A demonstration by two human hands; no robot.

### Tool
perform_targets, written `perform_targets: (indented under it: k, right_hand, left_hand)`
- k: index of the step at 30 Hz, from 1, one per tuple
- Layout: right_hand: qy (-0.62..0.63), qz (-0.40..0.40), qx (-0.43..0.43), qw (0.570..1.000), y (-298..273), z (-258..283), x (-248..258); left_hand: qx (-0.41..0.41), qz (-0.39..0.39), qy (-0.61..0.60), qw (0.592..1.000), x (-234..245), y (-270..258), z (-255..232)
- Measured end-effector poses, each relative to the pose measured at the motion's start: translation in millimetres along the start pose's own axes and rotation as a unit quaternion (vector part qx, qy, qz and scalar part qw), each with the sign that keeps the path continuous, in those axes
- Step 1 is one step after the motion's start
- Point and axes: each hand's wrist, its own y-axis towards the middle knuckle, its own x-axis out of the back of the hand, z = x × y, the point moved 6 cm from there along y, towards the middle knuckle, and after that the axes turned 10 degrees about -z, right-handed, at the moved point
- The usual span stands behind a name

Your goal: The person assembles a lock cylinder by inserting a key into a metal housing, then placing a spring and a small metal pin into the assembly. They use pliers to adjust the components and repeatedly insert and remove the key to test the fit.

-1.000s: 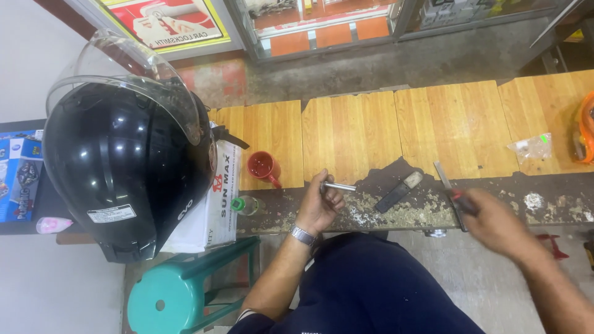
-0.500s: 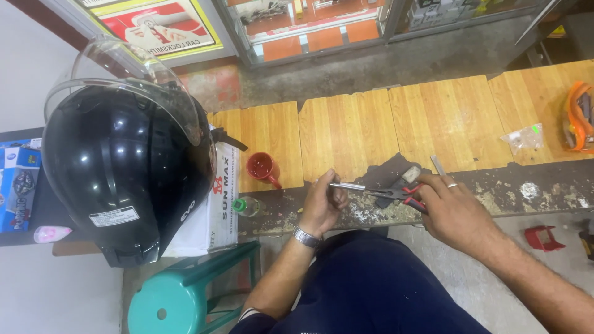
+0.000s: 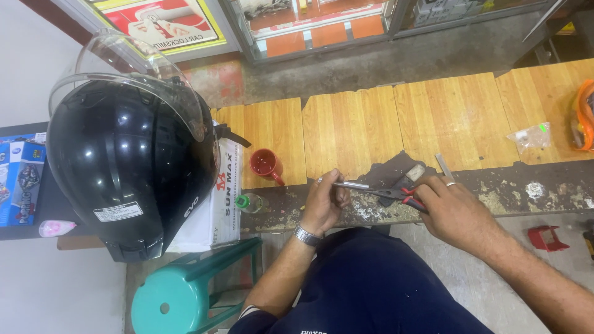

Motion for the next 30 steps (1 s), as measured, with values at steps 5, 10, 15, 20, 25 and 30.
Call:
perform_targets:
  k: [5,10,15,20,25,30]
  right_hand:
    - [0.040,0.058,-0.056,0.996,-3,-10,-7]
    - [0.044,0.135,-0.106,0.984,-2,-13,3]
    - [0.024,0.180,-0.138,0.974,-3,-14,43]
    - [-0.073,0.060,0.052,0.994,-7,3,88]
    - [-0.147,-0.011,0.087,0.985,-17,12,164]
    - [-0.224,-0.045,0.059,0.972,-53,19,218]
  left_hand:
    - [-0.012,0.014,0.014,1.000,-2,0,-2]
    - [-0.024,0.102,0.025,0.994,-2,-4,-11]
    - [0.014,0.214,0.119,0.969,-4,-17,-37]
    - [-0.023,0.333,0.596,0.730,-55,-57,-77]
    - [-0.002,0.321,0.709,0.628,-135,-113,-122]
    - [-0.006,0.357,0.724,0.590,-173,-161,-152]
